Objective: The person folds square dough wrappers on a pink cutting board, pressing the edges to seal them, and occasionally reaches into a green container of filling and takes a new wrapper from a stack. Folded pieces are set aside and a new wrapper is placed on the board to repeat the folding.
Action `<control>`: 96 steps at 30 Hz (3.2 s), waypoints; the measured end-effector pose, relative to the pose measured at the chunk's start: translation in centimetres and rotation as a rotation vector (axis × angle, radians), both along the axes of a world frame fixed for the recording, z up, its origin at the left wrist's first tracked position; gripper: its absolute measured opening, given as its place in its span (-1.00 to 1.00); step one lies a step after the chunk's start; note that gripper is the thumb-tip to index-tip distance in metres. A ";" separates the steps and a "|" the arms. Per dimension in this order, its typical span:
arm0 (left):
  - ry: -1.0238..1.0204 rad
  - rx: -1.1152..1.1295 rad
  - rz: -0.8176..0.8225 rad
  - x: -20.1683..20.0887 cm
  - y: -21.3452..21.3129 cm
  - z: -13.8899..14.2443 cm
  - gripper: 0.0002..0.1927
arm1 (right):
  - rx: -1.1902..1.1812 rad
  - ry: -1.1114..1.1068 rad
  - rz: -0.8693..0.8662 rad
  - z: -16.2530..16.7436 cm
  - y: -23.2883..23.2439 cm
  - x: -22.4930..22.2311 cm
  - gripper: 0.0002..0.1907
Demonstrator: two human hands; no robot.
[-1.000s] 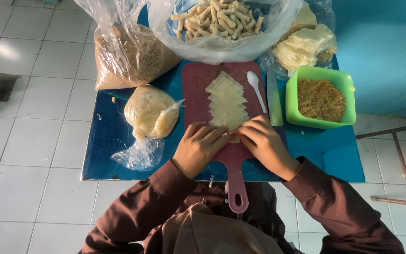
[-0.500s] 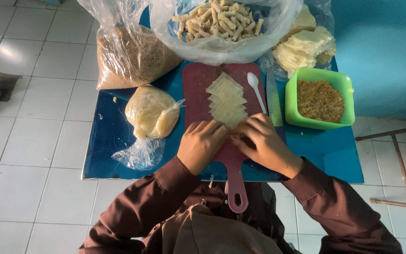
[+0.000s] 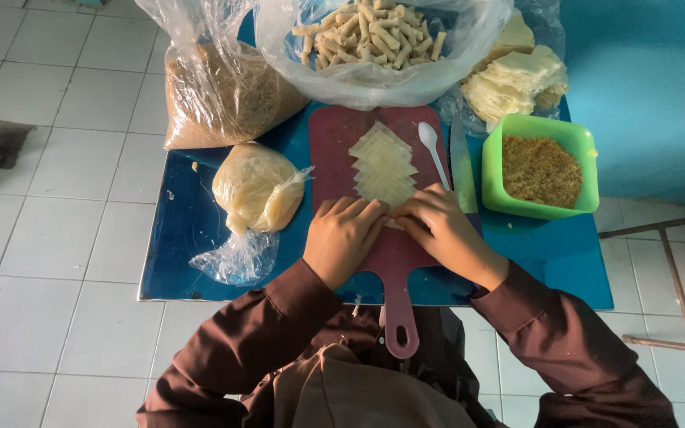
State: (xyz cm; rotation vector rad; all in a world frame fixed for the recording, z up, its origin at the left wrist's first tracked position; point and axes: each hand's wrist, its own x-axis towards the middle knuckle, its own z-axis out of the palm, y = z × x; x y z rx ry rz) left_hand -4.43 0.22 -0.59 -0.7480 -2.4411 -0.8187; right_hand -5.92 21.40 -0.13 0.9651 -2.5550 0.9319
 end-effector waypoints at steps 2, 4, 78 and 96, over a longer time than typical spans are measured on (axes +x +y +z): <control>0.015 -0.022 -0.006 0.1 -0.1 -0.1 -0.88 | 0.021 -0.031 -0.016 -0.1 0.0 -0.2 -0.90; 0.044 -0.031 -0.012 0.2 -0.4 -0.2 -0.81 | 0.027 -0.059 -0.020 -0.1 0.0 -0.5 -0.91; 0.164 -0.178 -0.072 -0.4 -0.5 -0.1 -0.86 | 0.098 0.061 0.018 1.2 0.1 -0.9 -0.77; -0.012 -0.076 -0.012 -1.3 0.0 -0.6 -0.87 | 0.066 0.017 0.119 1.7 0.7 -0.9 -0.74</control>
